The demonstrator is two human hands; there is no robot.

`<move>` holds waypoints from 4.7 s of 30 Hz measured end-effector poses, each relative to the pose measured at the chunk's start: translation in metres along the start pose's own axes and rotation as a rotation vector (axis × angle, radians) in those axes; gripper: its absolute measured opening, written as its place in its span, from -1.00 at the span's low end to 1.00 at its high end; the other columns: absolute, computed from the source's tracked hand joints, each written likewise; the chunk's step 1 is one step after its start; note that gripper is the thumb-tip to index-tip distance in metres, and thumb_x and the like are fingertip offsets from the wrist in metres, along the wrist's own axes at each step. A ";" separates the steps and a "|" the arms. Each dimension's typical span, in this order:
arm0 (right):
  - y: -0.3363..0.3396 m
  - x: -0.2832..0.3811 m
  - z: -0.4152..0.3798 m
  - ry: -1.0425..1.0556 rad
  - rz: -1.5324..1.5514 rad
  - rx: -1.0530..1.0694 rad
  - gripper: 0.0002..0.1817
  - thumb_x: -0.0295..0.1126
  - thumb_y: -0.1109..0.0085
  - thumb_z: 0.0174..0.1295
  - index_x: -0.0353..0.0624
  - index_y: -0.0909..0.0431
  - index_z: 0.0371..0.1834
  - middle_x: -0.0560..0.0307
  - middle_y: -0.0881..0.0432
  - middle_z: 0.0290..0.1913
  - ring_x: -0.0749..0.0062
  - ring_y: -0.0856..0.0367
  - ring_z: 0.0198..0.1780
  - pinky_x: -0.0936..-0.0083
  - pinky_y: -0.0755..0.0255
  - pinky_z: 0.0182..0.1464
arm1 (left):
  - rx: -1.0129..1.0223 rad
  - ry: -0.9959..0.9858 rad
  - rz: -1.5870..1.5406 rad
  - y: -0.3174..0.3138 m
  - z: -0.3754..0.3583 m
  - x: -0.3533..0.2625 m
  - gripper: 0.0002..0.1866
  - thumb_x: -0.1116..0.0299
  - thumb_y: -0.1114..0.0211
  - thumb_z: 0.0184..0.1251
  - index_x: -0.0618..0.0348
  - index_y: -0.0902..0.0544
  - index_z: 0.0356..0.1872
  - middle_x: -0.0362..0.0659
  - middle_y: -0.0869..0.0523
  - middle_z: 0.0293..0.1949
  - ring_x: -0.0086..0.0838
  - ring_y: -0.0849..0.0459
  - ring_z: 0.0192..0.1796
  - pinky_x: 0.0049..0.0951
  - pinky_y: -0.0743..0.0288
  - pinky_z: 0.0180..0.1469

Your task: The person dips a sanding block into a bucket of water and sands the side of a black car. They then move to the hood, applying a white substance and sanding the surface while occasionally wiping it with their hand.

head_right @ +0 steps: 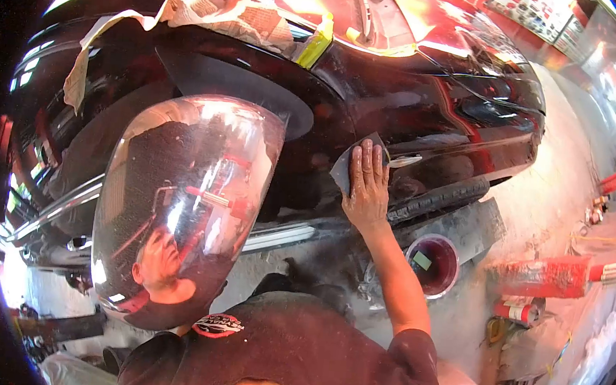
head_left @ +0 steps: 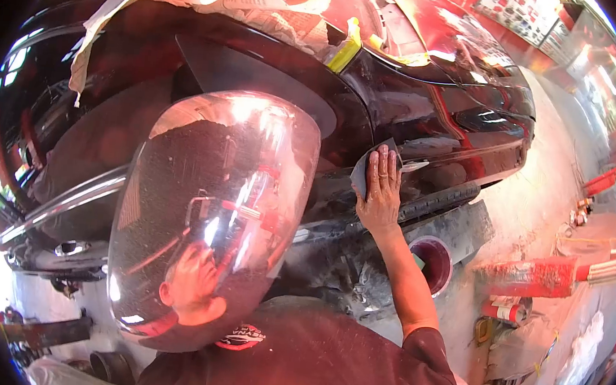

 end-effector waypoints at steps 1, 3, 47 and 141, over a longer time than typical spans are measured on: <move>0.002 0.001 0.002 0.014 0.008 -0.002 -0.19 -0.26 -0.24 0.36 -0.35 -0.16 0.61 -0.26 -0.13 0.65 -0.29 -0.05 0.65 -0.05 -0.02 0.61 | -0.001 0.010 -0.010 -0.005 -0.004 -0.004 -0.57 0.05 -0.43 0.24 0.11 -0.75 0.01 0.08 -0.80 -0.03 -0.07 -0.79 0.02 -0.10 -0.65 0.12; 0.013 0.004 0.041 0.091 0.097 0.006 -0.17 -0.27 -0.26 0.34 -0.33 -0.16 0.62 -0.25 -0.13 0.65 -0.27 -0.05 0.65 -0.05 -0.03 0.61 | -0.002 0.012 -0.017 -0.018 -0.013 -0.018 -0.58 0.05 -0.43 0.24 0.11 -0.75 0.00 0.08 -0.80 -0.03 -0.08 -0.79 0.01 -0.11 -0.66 0.11; -0.001 -0.025 0.039 0.209 0.075 -0.011 -0.20 -0.44 -0.30 0.13 -0.17 -0.37 0.55 -0.05 -0.27 0.62 -0.04 -0.14 0.66 -0.07 -0.11 0.58 | -0.013 0.132 -0.243 -0.055 0.037 -0.135 -0.54 0.07 -0.38 0.25 0.08 -0.73 0.10 0.11 -0.79 0.04 0.00 -0.75 0.13 -0.09 -0.62 0.21; 0.055 -0.401 0.289 -0.143 -0.226 0.328 -0.45 -0.03 0.05 0.53 -0.27 -0.57 0.30 -0.35 -0.65 0.18 -0.27 -0.58 0.26 0.02 -0.37 0.38 | 0.067 0.143 -0.213 -0.035 0.097 -0.231 -0.59 0.16 -0.40 0.15 0.13 -0.78 0.00 0.12 -0.80 0.01 0.03 -0.75 0.12 -0.08 -0.60 0.26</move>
Point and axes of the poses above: each hand's wrist, its own z-axis towards the middle knuckle, its own y-axis out of the back of the hand, x = y × z, the point moved 4 cm from there along z, towards the middle knuckle
